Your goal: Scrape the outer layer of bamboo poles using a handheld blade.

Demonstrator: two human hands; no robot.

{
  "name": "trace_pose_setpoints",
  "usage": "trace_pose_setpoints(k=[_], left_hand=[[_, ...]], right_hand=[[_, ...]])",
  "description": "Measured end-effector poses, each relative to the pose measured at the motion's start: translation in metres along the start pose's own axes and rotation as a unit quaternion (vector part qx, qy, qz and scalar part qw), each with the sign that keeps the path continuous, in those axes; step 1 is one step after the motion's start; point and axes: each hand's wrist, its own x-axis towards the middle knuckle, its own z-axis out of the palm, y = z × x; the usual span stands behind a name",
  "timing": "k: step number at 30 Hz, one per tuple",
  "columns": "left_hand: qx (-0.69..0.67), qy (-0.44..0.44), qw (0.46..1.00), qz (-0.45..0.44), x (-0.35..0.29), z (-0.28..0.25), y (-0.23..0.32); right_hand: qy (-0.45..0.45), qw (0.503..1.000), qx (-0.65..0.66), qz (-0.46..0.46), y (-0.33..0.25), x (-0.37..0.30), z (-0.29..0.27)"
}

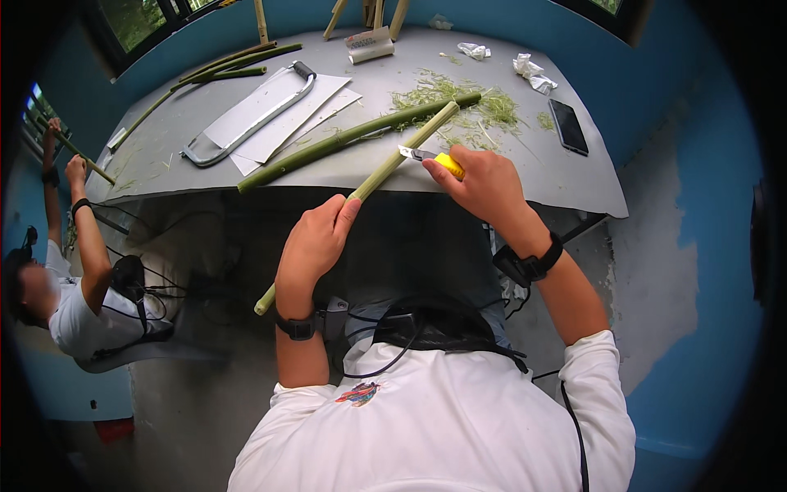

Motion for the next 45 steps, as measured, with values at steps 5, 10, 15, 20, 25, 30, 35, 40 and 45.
trace_pose_setpoints(k=[5, 10, 15, 20, 25, 30, 35, 40, 45], left_hand=[[-0.013, 0.025, 1.0, 0.0, 0.001, 0.005, -0.001], [-0.066, 0.009, 0.998, 0.0, 0.003, 0.014, -0.012], [-0.08, -0.003, 0.997, 0.009, 0.006, 0.013, -0.017], [-0.075, 0.004, 0.997, 0.002, 0.003, 0.01, -0.011], [-0.053, 0.004, 0.999, -0.01, 0.0, 0.006, -0.007], [-0.015, -0.006, 1.0, -0.009, 0.001, -0.005, -0.004], [-0.04, -0.01, 0.999, -0.009, -0.009, -0.014, -0.019], [-0.034, -0.033, 0.998, -0.03, -0.028, -0.032, -0.035], [-0.084, -0.031, 0.994, -0.058, -0.044, -0.043, -0.06]], right_hand=[[-0.005, 0.999, -0.022, -0.026, 0.008, 0.008, 0.016], [0.022, 0.999, -0.018, -0.031, 0.01, 0.011, 0.022], [0.043, 0.999, -0.017, -0.024, 0.006, 0.005, 0.027], [0.043, 0.998, -0.035, 0.007, 0.002, 0.008, 0.029], [0.055, 0.996, -0.05, 0.045, 0.005, 0.01, 0.032], [0.044, 0.994, -0.055, 0.082, 0.009, 0.013, 0.032], [0.047, 0.994, -0.046, 0.089, 0.015, 0.013, 0.033], [0.051, 0.992, -0.061, 0.102, 0.016, 0.015, 0.03], [0.048, 0.989, -0.069, 0.123, 0.022, 0.02, 0.034]])
